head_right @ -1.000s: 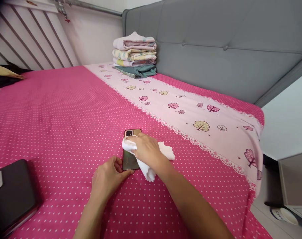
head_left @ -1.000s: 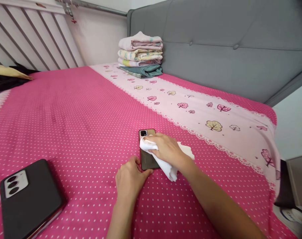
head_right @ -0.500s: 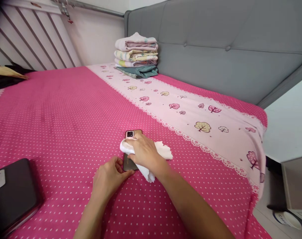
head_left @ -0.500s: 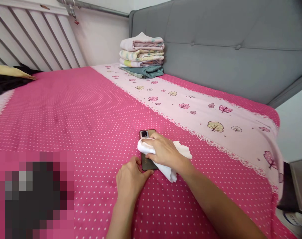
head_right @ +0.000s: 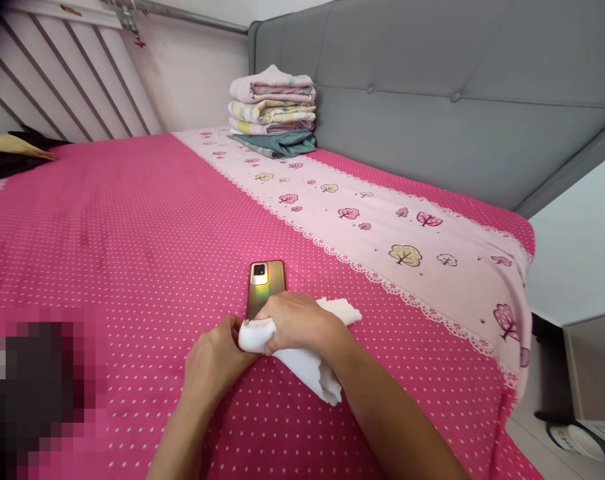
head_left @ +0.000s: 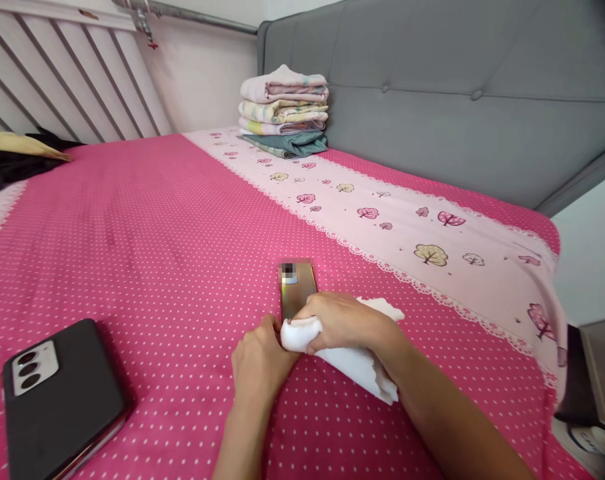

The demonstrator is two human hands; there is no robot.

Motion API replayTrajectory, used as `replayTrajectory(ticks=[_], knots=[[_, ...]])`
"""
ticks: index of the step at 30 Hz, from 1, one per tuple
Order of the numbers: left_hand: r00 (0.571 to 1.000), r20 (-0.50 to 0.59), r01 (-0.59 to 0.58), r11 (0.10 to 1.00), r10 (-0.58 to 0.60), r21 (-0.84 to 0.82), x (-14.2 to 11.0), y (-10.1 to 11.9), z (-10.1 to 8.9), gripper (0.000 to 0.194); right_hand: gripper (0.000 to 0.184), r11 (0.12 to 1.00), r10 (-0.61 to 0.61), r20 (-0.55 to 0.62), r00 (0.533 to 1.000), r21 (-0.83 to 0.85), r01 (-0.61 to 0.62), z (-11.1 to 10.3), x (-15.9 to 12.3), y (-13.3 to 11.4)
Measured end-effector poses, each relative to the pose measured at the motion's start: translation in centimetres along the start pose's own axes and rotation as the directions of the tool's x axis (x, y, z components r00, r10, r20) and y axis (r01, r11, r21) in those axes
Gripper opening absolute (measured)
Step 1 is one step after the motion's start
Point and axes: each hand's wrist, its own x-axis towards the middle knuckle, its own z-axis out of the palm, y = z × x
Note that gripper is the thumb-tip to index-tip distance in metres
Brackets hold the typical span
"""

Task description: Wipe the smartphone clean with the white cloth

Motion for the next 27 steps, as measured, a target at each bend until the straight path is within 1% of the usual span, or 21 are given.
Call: replayTrajectory(ticks=[3, 5, 6, 9, 12, 14, 16, 21, 23, 27], knots=[[1.000, 0.004, -0.006, 1.000, 0.006, -0.027, 0.1, -0.1, 0.0, 0.031, 0.008, 0.995, 0.071, -0.047, 0.996, -0.061, -0.074, -0.2, -0.2, 0.1], [1.000, 0.004, -0.011, 0.999, 0.011, -0.036, 0.1, -0.2, 0.1, 0.030, 0.007, 0.982, 0.150, -0.103, 0.983, -0.102, -0.160, -0.5, -0.2, 0.3], [1.000, 0.002, -0.011, 0.999, 0.011, -0.038, 0.2, -0.3, 0.1, 0.030, 0.011, 0.971, 0.197, -0.139, 0.971, -0.109, -0.213, -0.6, -0.1, 0.5], [1.000, -0.008, -0.011, 0.999, 0.011, -0.039, 0.3, -0.4, 0.2, 0.029, 0.027, 0.928, 0.331, -0.248, 0.910, -0.089, -0.362, -0.8, 0.4, 1.5], [1.000, 0.001, -0.005, 0.999, 0.005, -0.041, 0.4, -0.4, 0.3, 0.031, 0.030, 0.888, 0.407, -0.356, 0.841, -0.061, -0.455, -0.8, 1.1, 2.8], [1.000, 0.012, 0.004, 0.999, -0.004, -0.038, 0.5, -0.4, 0.3, 0.031, 0.030, 0.877, 0.425, -0.394, 0.815, -0.044, -0.478, -0.7, 1.5, 3.5], [1.000, 0.017, 0.011, 0.999, -0.010, -0.037, 0.5, -0.3, 0.2, 0.031, 0.033, 0.872, 0.436, -0.402, 0.805, -0.033, -0.489, -0.5, 1.7, 4.0], [1.000, 0.012, 0.009, 0.999, -0.008, -0.047, 0.5, -0.4, 0.2, 0.032, 0.044, 0.848, 0.465, -0.460, 0.756, -0.015, -0.530, 0.2, 2.2, 4.3], [1.000, 0.010, 0.005, 0.999, -0.005, -0.048, 0.5, -0.4, 0.3, 0.032, 0.046, 0.844, 0.468, -0.471, 0.748, -0.013, -0.536, 0.4, 2.3, 4.3], [1.000, 0.011, 0.000, 0.999, 0.000, -0.039, 0.4, -0.3, 0.3, 0.032, 0.046, 0.850, 0.458, -0.476, 0.751, -0.014, -0.527, 0.5, 2.5, 4.3]])
